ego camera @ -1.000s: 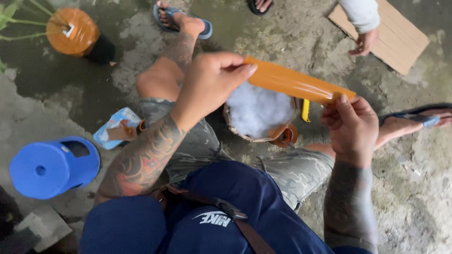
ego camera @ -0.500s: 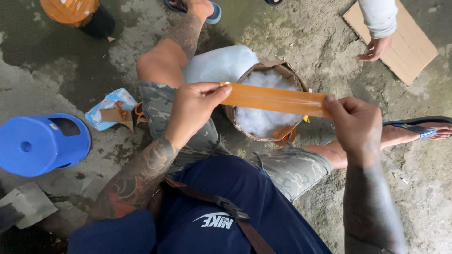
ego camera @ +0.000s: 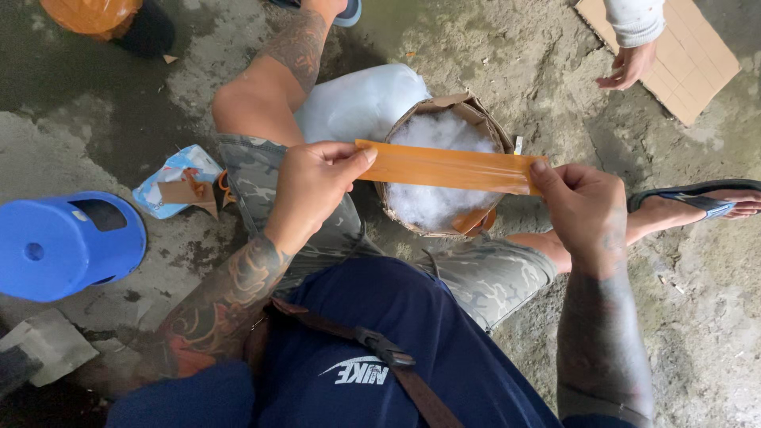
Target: The person sits on the floor and uses a handheld tape dispenser to apply orange packing tape around a cardboard tube. They then open the tube, pull white cotton-like material from a plastic bag, and stuff it into the tube before sealing the opening with more tape.
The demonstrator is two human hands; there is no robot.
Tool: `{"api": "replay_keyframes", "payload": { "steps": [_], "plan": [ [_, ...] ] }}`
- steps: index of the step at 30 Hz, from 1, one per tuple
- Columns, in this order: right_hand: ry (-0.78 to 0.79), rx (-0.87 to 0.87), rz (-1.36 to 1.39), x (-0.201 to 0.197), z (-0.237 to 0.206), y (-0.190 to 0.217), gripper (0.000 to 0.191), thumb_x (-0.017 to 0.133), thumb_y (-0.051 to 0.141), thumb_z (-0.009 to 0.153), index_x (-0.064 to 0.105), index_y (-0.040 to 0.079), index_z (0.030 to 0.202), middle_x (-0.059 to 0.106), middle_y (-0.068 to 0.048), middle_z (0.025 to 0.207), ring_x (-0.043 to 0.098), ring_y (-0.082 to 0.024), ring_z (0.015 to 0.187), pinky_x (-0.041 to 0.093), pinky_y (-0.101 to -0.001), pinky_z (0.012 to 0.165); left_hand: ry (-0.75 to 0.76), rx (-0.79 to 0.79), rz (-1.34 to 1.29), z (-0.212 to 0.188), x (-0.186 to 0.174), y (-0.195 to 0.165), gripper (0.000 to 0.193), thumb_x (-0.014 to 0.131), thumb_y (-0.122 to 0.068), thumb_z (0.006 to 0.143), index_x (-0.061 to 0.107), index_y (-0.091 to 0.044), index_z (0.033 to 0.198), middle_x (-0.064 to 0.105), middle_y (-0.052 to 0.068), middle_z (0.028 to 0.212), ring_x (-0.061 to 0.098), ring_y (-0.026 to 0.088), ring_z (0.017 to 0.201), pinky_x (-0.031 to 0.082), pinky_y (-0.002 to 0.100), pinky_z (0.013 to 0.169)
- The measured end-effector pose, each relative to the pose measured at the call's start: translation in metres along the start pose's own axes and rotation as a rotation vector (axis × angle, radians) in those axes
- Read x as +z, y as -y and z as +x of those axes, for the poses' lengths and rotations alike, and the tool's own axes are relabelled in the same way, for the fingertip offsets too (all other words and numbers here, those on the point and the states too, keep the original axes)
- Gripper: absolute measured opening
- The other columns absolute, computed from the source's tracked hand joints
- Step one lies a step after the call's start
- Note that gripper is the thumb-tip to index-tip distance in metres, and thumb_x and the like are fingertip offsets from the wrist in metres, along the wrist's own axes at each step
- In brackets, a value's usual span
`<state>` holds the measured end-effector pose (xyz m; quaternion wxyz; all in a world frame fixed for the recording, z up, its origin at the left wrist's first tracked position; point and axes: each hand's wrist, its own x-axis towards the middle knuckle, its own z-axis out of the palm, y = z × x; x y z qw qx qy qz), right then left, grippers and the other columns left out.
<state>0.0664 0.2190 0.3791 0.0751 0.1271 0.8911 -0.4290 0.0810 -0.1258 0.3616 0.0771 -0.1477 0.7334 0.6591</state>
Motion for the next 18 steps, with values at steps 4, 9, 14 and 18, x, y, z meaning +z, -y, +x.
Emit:
{"api": "replay_keyframes", "payload": {
  "steps": [4,9,14,18],
  "plan": [
    [0.016,0.010,0.039,0.008,0.006,-0.010,0.034,0.074,0.032,0.101,0.076,0.000,0.091,0.064,0.001,0.066,0.053,-0.004,0.058,0.040,-0.0226,0.051,-0.001,-0.057,-0.035,0.001,0.003,0.009,0.029,0.080,-0.026,0.089,0.081,0.002,0.100,0.071,-0.001,0.073,0.053,0.002,0.055,0.042,0.021,0.049],
    [0.045,0.069,0.173,0.017,0.009,-0.026,0.032,0.072,0.031,0.102,0.075,0.001,0.090,0.060,0.002,0.065,0.050,-0.005,0.056,0.037,-0.0225,0.050,0.006,-0.083,-0.083,0.001,0.004,0.018,0.032,0.080,-0.028,0.090,0.081,0.002,0.103,0.068,-0.002,0.073,0.049,0.002,0.054,0.040,0.022,0.048],
    [0.063,0.111,0.218,0.029,0.016,-0.043,0.039,0.068,0.031,0.105,0.072,-0.002,0.084,0.060,-0.002,0.064,0.046,-0.007,0.055,0.033,-0.0250,0.050,-0.008,-0.139,-0.178,0.003,0.006,0.023,0.034,0.079,-0.028,0.089,0.080,-0.001,0.108,0.070,-0.003,0.076,0.048,0.003,0.054,0.039,0.021,0.047],
    [0.126,0.118,0.505,0.039,0.018,-0.058,0.033,0.064,0.027,0.108,0.070,-0.003,0.096,0.065,-0.004,0.076,0.057,-0.010,0.062,0.048,-0.0247,0.061,0.020,-0.167,-0.205,0.004,0.006,0.031,0.035,0.081,-0.029,0.089,0.081,-0.001,0.110,0.067,-0.003,0.074,0.047,0.002,0.055,0.039,0.021,0.048]
  ]
}}
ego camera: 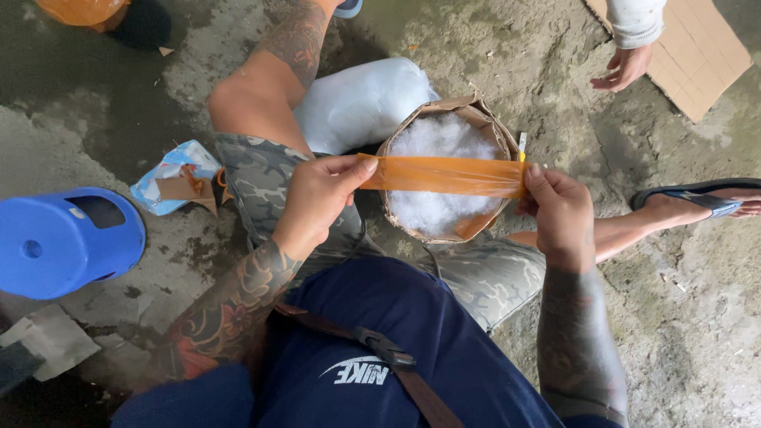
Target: The person sits on the floor and uses a handheld tape dispenser to apply orange packing tape around a cardboard tube. They then open the tube, pull white cotton-like material from a plastic bag, and stuff it into the tube before sealing the opening with more tape.
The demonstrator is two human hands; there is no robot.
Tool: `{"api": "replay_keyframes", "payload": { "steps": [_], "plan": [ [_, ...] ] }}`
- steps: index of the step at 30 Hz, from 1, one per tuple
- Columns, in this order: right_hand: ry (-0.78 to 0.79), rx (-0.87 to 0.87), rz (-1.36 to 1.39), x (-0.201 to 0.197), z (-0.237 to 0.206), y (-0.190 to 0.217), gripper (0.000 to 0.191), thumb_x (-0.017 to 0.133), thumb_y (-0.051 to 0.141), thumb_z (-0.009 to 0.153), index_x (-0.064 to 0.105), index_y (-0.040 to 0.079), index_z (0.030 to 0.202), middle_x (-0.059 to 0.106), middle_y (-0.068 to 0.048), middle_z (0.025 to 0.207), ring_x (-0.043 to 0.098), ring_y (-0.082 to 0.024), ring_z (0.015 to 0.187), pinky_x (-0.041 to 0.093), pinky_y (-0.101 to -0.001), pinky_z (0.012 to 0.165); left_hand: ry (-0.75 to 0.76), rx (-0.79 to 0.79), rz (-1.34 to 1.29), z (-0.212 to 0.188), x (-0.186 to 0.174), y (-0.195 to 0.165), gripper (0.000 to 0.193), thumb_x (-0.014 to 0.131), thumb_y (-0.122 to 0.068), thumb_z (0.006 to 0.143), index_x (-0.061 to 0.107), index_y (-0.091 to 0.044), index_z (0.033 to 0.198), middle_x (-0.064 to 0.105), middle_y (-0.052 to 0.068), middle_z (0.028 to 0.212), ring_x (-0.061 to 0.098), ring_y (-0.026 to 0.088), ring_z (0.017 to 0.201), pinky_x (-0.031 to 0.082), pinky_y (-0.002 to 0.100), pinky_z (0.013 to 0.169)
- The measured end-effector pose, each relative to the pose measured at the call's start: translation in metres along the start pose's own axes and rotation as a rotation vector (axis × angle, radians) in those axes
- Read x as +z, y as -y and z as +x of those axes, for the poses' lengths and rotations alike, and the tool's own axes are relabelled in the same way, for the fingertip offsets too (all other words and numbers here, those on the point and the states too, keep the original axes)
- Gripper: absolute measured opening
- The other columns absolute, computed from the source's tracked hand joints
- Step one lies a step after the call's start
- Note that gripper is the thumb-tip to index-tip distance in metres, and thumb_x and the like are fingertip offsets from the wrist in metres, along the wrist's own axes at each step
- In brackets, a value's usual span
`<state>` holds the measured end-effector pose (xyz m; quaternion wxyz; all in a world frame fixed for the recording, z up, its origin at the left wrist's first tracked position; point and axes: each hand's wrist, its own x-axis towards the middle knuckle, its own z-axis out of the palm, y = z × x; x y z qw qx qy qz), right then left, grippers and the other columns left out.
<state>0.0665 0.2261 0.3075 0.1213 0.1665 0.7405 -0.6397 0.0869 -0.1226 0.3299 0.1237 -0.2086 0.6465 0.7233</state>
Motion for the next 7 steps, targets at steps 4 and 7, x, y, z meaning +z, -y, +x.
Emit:
{"api": "replay_keyframes", "payload": {
  "steps": [4,7],
  "plan": [
    [0.047,0.070,0.195,0.006,0.002,-0.009,0.031,0.058,0.025,0.109,0.070,-0.004,0.109,0.072,-0.008,0.090,0.066,-0.014,0.072,0.057,-0.0294,0.070,0.021,-0.020,0.043,0.005,-0.001,0.009,0.036,0.081,-0.029,0.088,0.081,0.000,0.108,0.070,-0.003,0.077,0.044,0.002,0.055,0.034,0.021,0.047],
    [0.066,0.073,0.229,0.010,0.002,-0.012,0.034,0.057,0.026,0.109,0.069,-0.004,0.115,0.074,-0.010,0.099,0.071,-0.016,0.079,0.060,-0.0318,0.074,0.078,0.034,-0.032,0.009,-0.003,0.020,0.035,0.081,-0.028,0.090,0.081,-0.001,0.111,0.072,-0.001,0.085,0.053,0.001,0.069,0.041,0.018,0.059]
  ]
}}
